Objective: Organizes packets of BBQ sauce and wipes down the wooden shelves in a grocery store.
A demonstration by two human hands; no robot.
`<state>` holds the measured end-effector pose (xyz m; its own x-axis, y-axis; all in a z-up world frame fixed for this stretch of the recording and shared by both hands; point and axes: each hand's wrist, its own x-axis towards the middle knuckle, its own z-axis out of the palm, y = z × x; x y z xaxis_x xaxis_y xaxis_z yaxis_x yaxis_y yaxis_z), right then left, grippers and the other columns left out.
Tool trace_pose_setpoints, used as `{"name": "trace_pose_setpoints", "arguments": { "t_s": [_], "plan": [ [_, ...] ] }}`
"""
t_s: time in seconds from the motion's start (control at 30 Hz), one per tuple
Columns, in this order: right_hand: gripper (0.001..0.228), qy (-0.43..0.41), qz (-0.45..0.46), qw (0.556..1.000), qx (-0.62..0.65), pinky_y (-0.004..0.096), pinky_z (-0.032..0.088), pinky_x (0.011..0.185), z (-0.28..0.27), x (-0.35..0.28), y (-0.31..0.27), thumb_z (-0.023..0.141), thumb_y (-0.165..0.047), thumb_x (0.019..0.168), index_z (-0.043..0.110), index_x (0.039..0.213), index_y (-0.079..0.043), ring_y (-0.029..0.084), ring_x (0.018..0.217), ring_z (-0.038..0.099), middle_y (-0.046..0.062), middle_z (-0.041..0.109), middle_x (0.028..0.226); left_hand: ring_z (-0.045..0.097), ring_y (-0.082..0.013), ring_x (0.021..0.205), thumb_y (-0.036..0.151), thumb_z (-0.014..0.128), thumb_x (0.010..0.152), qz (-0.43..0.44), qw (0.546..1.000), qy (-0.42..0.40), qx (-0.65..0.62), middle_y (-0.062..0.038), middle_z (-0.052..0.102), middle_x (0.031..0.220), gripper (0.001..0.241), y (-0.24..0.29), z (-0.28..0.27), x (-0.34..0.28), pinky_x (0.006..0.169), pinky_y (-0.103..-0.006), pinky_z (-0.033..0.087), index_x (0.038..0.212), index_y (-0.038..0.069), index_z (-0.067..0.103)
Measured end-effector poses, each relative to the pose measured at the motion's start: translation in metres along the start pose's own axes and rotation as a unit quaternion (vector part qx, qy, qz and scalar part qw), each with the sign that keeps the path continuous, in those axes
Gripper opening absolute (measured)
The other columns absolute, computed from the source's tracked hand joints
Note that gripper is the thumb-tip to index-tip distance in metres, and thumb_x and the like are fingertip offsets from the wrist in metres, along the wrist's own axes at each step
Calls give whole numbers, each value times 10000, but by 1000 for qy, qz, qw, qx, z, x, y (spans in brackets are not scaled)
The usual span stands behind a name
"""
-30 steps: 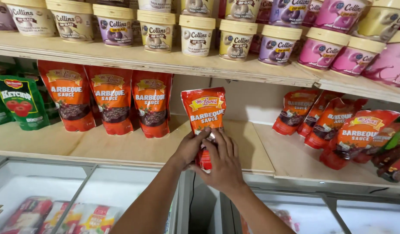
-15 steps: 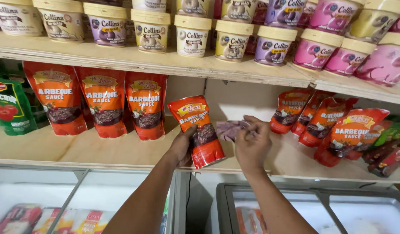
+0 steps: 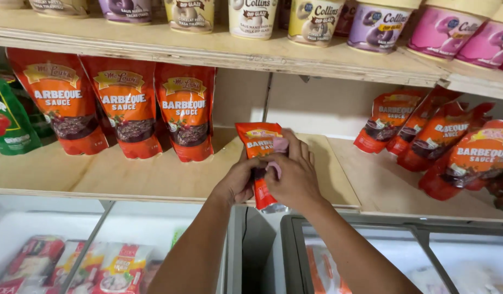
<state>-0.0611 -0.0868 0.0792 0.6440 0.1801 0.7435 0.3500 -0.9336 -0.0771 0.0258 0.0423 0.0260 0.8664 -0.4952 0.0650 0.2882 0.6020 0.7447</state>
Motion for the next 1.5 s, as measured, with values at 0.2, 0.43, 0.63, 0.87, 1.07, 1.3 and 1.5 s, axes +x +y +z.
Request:
{"name": "trace_pose_setpoints", "arguments": {
  "t_s": [0.2, 0.43, 0.63, 0.87, 1.07, 1.3, 1.5],
  "plan": [
    [821, -165, 37, 978, 125, 612, 258, 1179, 1, -8, 18, 536, -103, 817, 284, 1587, 33, 550, 1467, 256, 350, 277, 1588, 699, -292, 803, 135, 709, 773, -92, 994, 20, -57, -91, 627, 885, 414, -18, -27, 25, 723, -495, 641, 1174, 132, 609],
    [672, -66, -147, 962, 220, 437, 414, 1050, 8, 13, 34, 605, -430, 936, 536, 1492, -58, 347, 1209, 593, 119, 633, 1258, 717, -336, 777, 46, 660, 730, -93, 989, 39, -106, -158, 679, 873, 427, -15, -25, 17, 728, -507, 620, 1154, 66, 620],
    [531, -135, 30, 990, 24, 616, 77, 1226, 3, 43, 22, 439, -409, 1073, 612, 1412, -39, 583, 1510, 3, 426, 57, 1617, 726, -397, 829, -29, 662, 714, -69, 996, 20, -59, -195, 659, 917, 574, -11, -13, 9, 754, -568, 624, 1277, 56, 589],
    [395, -112, 142, 975, 127, 449, 442, 1131, 24, 44, 51, 640, -286, 918, 738, 1243, -83, 366, 1379, 510, 131, 491, 1546, 695, -325, 738, 11, 671, 736, -70, 996, 46, -16, -157, 615, 866, 620, -4, -7, 8, 694, -503, 639, 1343, 77, 559],
    [304, 34, 465, 776, 425, 419, 592, 862, -5, 33, 52, 702, -247, 925, 629, 1133, -37, 306, 954, 702, 154, 674, 1050, 695, -314, 714, 9, 678, 759, -73, 994, 60, -47, -164, 612, 854, 647, -6, -7, 9, 672, -517, 644, 1388, 70, 539],
    [309, 38, 279, 949, -143, 408, 524, 1039, 29, -32, 192, 614, -468, 967, 741, 1166, -269, 216, 1167, 676, -22, 706, 1136, 697, -328, 680, 16, 653, 775, -96, 991, 69, -55, -179, 591, 808, 641, -8, -11, 15, 659, -504, 645, 1401, 49, 518],
    [539, -241, 281, 929, -8, 509, 519, 1075, 28, -25, 140, 711, -543, 833, 749, 1219, -169, 393, 1218, 657, 139, 732, 1252, 710, -319, 666, 43, 664, 760, -113, 990, 75, -30, -157, 599, 774, 613, -4, -10, 15, 642, -478, 645, 1360, 75, 542]
  ]
}}
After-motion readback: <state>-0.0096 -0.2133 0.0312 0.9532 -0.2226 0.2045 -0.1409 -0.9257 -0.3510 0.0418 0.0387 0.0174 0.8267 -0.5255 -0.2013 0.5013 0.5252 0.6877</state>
